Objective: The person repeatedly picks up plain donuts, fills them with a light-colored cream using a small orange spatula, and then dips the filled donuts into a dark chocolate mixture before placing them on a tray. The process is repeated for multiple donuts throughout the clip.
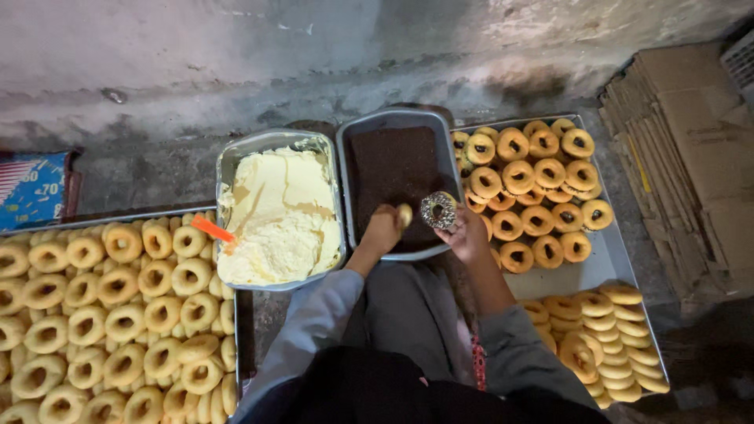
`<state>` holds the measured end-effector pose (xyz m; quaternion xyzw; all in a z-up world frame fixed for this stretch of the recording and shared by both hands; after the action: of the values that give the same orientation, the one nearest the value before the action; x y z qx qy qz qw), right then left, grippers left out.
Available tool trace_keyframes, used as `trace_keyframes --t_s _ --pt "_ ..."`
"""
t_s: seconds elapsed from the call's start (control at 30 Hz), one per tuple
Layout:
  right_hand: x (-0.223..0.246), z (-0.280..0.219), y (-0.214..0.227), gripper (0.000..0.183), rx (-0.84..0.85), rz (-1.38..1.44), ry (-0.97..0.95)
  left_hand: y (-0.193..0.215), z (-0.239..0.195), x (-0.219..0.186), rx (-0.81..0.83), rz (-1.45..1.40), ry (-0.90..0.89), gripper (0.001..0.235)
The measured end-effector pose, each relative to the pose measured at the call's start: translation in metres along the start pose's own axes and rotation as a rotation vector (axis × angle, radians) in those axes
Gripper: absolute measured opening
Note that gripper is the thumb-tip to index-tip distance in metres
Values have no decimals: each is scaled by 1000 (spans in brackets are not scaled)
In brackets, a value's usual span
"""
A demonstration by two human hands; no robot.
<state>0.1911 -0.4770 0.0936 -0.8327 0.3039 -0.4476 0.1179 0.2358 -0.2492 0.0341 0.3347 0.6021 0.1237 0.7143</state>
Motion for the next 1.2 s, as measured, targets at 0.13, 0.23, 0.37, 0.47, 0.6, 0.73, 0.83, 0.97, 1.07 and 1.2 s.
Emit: trace_keyframes --t_s 0.13,0.23,0.37,0.47,0.6,0.73,0.83,0.97,1.07,1.2 --pt "-1 -29 -35 30 108 -317 336 12 -19 -19 -205 -1366 593 34" --pt "6 -64 -75 32 23 -1020 758 13 -31 -31 -239 -1873 605 34" --pt "13 -108 -128 33 64 -1334 1457 1 -41 -26 -160 -2006 327 32" --pt "14 -119 -143 35 8 -1287 1444 -5 -43 -23 -181 -1966 335 31" --pt "6 -89 -113 40 38 -494 490 5 -38 -32 -193 -1816 608 33" --pt "-16 -53 -44 34 105 17 77 14 -30 -52 0 -1199 586 41" --pt "-14 -36 38 29 18 193 170 21 -32 -73 -246 -404 223 43" --pt "39 -53 166 30 -156 162 483 45 -56 -96 -555 -278 -70 66" --pt "84 -67 234 34 -651 258 527 58 -72 -106 -559 -274 -117 48" --pt "126 -83 274 28 -1003 281 535 70 -115 -100 -549 -347 -56 36"
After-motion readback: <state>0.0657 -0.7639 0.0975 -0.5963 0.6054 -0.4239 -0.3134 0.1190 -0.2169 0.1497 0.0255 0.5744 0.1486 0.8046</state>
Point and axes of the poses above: each hand's wrist, its own z-axis towards the middle knuckle, its own y-axis out of the back of the hand, x = y × z, the point moved 2 cm from there along z, towards the middle knuckle, and after that the axes turned 11 degrees about -z, right-handed, at the moved point
